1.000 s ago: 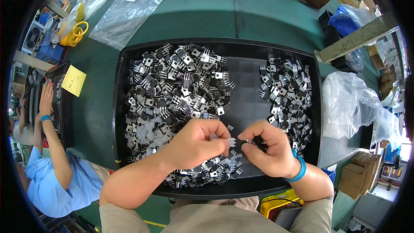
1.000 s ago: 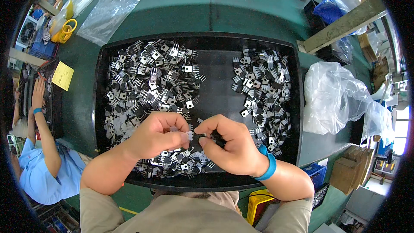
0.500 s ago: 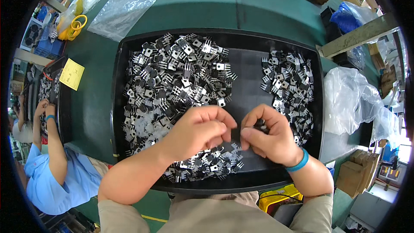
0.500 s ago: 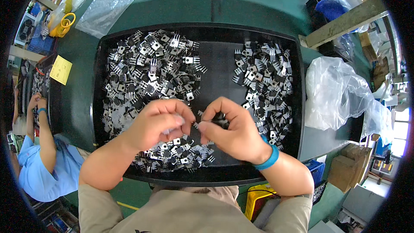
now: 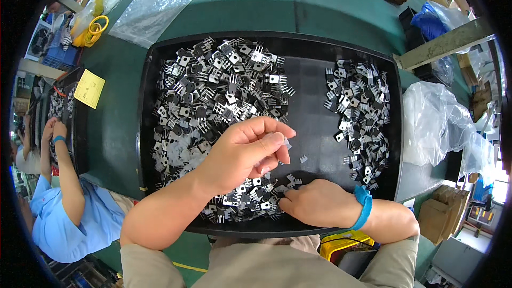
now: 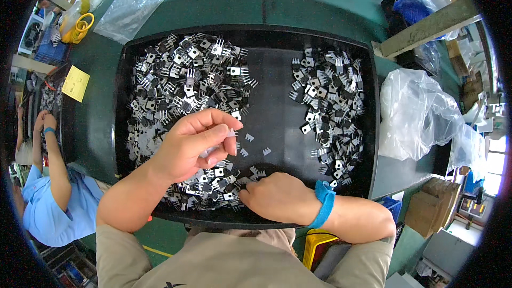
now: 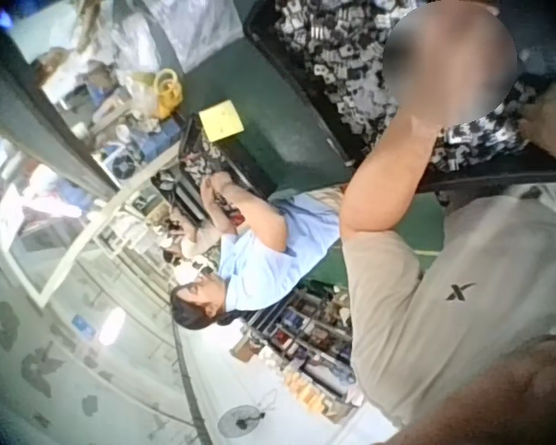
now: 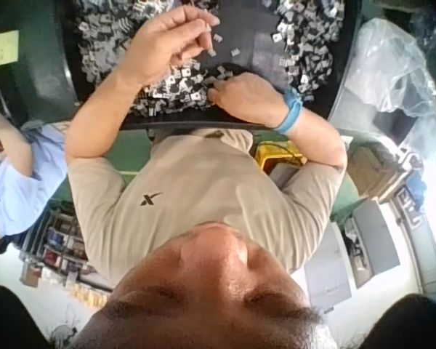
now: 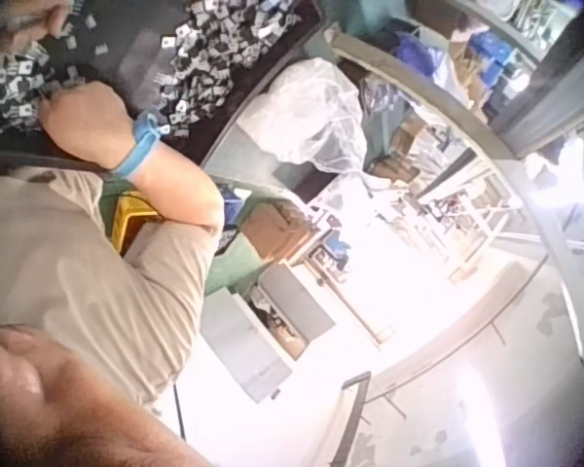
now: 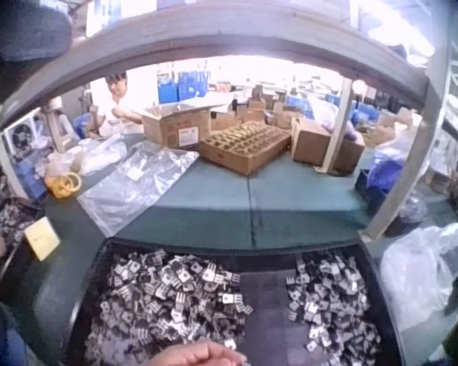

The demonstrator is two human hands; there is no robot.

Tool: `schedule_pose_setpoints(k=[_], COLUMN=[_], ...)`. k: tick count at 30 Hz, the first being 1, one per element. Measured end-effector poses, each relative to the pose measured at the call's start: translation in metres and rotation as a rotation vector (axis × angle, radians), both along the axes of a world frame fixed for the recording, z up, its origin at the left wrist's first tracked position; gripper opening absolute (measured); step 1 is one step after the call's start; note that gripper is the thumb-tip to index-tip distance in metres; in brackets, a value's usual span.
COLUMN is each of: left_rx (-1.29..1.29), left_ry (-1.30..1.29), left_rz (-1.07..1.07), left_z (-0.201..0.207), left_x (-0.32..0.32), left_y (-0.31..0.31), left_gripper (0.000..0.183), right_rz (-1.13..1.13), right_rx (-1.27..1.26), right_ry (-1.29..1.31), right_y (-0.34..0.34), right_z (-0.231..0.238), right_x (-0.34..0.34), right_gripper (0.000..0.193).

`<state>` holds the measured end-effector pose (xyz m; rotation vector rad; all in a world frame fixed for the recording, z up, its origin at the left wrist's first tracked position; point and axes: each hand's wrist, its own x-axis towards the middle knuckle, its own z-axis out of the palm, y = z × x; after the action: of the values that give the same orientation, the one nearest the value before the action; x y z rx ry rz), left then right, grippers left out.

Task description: The person picks small black electronic components and white plastic clips from a black tray. They insert the clips into the components by hand and place the assembled units into a separate pile on the right side of the tray. The process is repetitive and performed one unit at a time.

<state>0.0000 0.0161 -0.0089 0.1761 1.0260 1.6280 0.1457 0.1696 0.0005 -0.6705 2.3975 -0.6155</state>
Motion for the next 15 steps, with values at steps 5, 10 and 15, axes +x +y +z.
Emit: schedule_pose_setpoints(k=[5,10,15], left_rx=[0.0,-0.006,-0.05], left_ry=[-0.039,0.037,-0.026], left_rz=[-0.03,-0.018,-0.039], left_z=[0.005,0.002,0.004], left_x=[-0.003,0.001,0.002], left_y=[-0.001,0.001,0.003], left_gripper=[0.021,0.021,0.011], right_rz=[-0.092,-0.449,-0.841], right_rx=[-0.181,-0.704,-0.864], right_ry=[0.021,-0.012,0.21], right_y=[0.009,0.017,0.024], right_z=[-0.008,0.012,0.014], right_x=[-0.005,-0.012,-0.008], right_gripper=[0.013,0.026,0.03])
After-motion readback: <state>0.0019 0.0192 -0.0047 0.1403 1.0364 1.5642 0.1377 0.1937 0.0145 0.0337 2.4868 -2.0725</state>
